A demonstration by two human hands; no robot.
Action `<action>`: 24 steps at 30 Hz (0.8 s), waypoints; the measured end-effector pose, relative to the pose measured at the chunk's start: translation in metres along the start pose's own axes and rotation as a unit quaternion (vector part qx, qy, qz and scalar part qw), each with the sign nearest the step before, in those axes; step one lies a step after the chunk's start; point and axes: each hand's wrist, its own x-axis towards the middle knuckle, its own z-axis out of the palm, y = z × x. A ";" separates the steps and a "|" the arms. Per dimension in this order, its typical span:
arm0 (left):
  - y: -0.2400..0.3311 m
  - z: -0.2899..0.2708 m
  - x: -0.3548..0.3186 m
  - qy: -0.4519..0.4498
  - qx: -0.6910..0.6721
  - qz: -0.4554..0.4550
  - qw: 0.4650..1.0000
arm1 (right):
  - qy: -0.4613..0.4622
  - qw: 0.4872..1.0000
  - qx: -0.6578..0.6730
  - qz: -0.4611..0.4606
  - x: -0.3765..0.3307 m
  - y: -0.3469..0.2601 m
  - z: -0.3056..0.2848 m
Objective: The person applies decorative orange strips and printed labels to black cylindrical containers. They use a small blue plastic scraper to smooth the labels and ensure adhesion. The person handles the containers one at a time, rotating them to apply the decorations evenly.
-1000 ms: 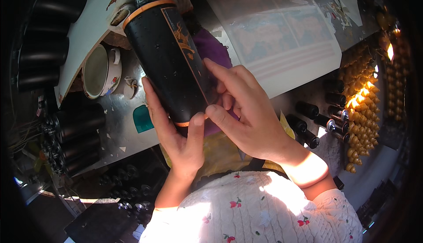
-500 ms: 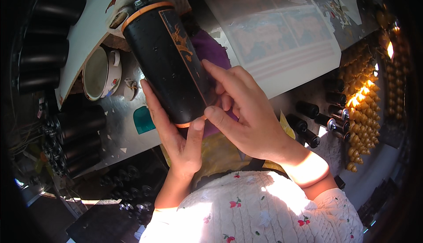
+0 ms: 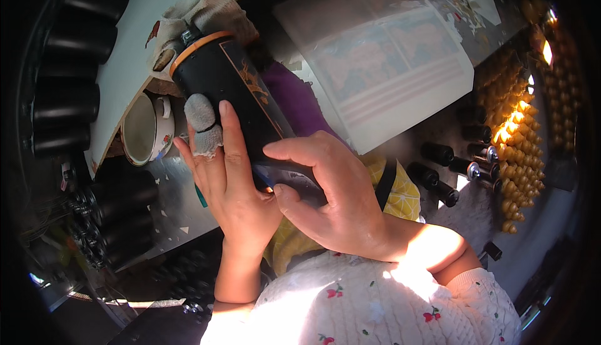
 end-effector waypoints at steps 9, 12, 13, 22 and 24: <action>-0.039 0.037 -0.051 0.044 -0.327 -0.154 0.931 | 0.058 0.987 0.070 0.131 -0.011 0.017 -0.002; -0.031 0.031 -0.040 0.099 -0.183 -0.041 0.977 | 0.046 0.989 0.072 0.119 -0.014 0.030 -0.003; -0.029 0.020 -0.033 0.029 -0.076 -0.021 0.996 | 0.045 0.989 0.066 0.124 -0.015 0.031 -0.004; -0.036 0.024 -0.043 0.041 -0.198 -0.046 0.978 | 0.061 0.980 0.106 0.154 -0.009 0.027 -0.004; -0.027 0.016 -0.033 0.008 -0.083 -0.006 0.996 | 0.068 0.985 0.080 0.136 -0.009 0.028 -0.005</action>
